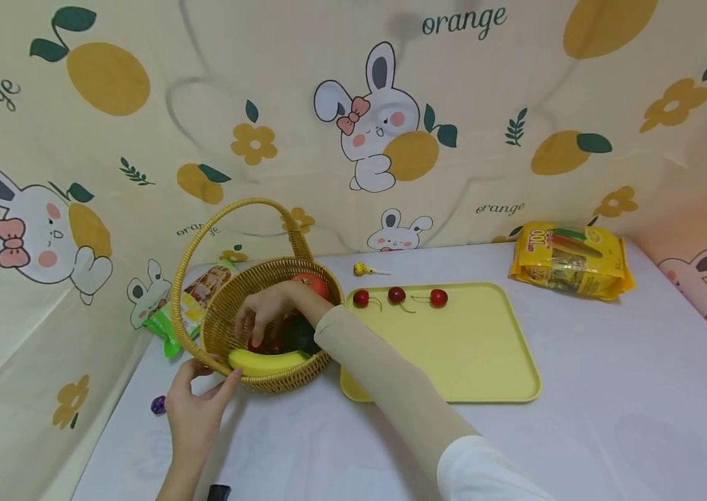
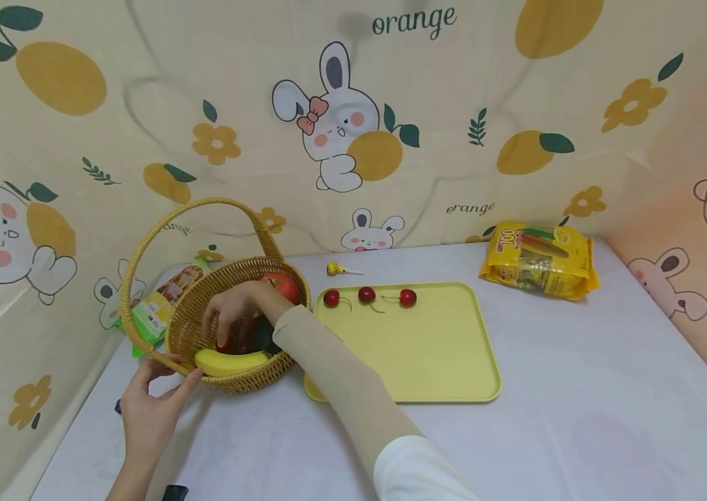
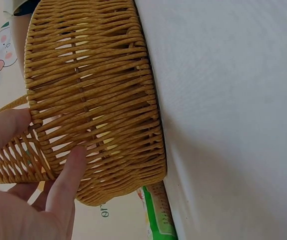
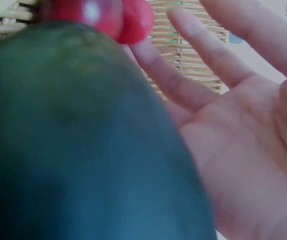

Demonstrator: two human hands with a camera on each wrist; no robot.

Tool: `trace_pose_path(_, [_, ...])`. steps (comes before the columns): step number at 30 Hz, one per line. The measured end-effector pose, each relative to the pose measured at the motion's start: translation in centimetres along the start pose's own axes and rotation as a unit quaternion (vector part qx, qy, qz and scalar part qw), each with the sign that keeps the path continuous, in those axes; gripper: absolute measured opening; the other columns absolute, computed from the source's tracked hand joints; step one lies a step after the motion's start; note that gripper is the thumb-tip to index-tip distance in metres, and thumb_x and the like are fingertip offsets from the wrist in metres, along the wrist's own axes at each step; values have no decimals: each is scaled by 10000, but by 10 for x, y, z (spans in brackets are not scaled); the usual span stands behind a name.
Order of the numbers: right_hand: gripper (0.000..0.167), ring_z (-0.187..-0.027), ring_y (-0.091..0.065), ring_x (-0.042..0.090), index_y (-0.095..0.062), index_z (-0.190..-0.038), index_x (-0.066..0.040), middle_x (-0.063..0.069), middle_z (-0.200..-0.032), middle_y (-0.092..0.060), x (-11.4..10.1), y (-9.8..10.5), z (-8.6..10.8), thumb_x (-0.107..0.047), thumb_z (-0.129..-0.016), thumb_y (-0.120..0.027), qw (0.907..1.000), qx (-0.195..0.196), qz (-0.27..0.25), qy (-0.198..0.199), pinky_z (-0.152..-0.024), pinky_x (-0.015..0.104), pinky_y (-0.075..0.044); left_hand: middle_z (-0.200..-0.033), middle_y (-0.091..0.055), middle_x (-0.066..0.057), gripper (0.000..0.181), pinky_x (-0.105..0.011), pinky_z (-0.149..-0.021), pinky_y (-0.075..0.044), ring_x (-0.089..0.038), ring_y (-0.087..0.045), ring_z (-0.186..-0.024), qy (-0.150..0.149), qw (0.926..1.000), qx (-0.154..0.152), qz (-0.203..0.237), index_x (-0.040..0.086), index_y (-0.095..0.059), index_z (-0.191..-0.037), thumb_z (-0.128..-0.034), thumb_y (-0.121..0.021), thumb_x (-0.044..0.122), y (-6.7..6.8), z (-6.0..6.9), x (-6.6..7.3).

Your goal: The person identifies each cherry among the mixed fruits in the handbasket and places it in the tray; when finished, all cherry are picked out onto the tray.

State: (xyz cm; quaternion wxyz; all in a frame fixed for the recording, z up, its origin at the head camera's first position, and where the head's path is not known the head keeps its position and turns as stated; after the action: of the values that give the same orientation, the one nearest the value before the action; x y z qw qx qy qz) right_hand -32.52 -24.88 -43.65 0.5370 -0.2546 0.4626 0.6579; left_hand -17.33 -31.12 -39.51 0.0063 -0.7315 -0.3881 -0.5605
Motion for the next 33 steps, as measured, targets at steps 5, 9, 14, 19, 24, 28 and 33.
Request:
trace_pose_path(5, [389,-968,-578,123,-658,-1250,-29,67,-1127,-602,2,-5,2,14,-872,-739,9997,-225,-2,-79,-835,341,-606,-978,-584,-80,388,-104,-645,-572,-62,-596,-843,-60,10000,3,30,-56,-624,-1082,-773,-849,9,0,0,1])
trace_pose_path(9, [312,-842,-529,123,-671,-1179,17,69,-985,-595,-1,-9,1,85,-876,-702,9990,-425,159,26,-722,274,-551,-975,-582,-82,386,-107,-648,-574,-68,-589,-859,-69,9999,-12,105,-57,-630,-1096,-782,-844,12,-1,0,1])
trace_pose_path(14, [277,-880,-563,105,-683,-1135,52,60,-992,-651,-20,0,3,94,-863,-711,9957,10,581,719,-738,210,-552,-979,-577,-88,390,-113,-659,-577,-95,-578,-884,-41,9998,-40,186,-59,-628,-1108,-788,-839,12,-1,0,1])
trace_pose_path(19, [297,-1003,-620,188,-660,-1174,59,87,-1087,-669,-48,27,32,55,-880,-707,9831,842,396,1578,-831,283,-597,-987,-582,-88,393,-123,-652,-583,-85,-617,-836,70,9998,-73,154,-53,-628,-1107,-790,-844,29,1,0,1])
trace_pose_path(24, [272,-999,-592,191,-677,-1158,10,84,-1114,-663,-59,53,97,3,-889,-715,9505,1693,574,2541,-885,291,-566,-1003,-586,-86,388,-113,-659,-578,-61,-583,-883,-5,9999,-61,140,-47,-631,-1108,-792,-842,32,2,0,1])
trace_pose_path(28, [270,-1055,-566,178,-686,-1153,10,76,-1151,-653,-30,68,153,-36,-891,-732,9343,2356,695,2585,-963,299,-534,-1013,-581,-82,376,-108,-663,-575,-51,-569,-896,-5,9998,-44,195,-38,-633,-1104,-795,-838,25,3,0,0])
trace_pose_path(33, [269,-1084,-564,212,-686,-1171,-6,56,-1167,-638,38,71,208,-52,-908,-715,9354,2956,328,1910,-959,354,-550,-1014,-590,-79,363,-116,-653,-580,-29,-593,-855,49,9998,-68,153,-27,-633,-1082,-796,-844,49,1,0,0])
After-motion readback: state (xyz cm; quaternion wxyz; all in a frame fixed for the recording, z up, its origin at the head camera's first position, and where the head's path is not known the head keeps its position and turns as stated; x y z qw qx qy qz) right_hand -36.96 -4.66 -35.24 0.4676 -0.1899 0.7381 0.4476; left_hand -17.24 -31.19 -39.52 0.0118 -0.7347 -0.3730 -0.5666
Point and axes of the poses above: each hand's wrist, its own z-axis away from the middle knuckle, its own y-axis out of the back of the hand, x = y × z, the point moved 10 cm from there along -z, towards the middle knuckle
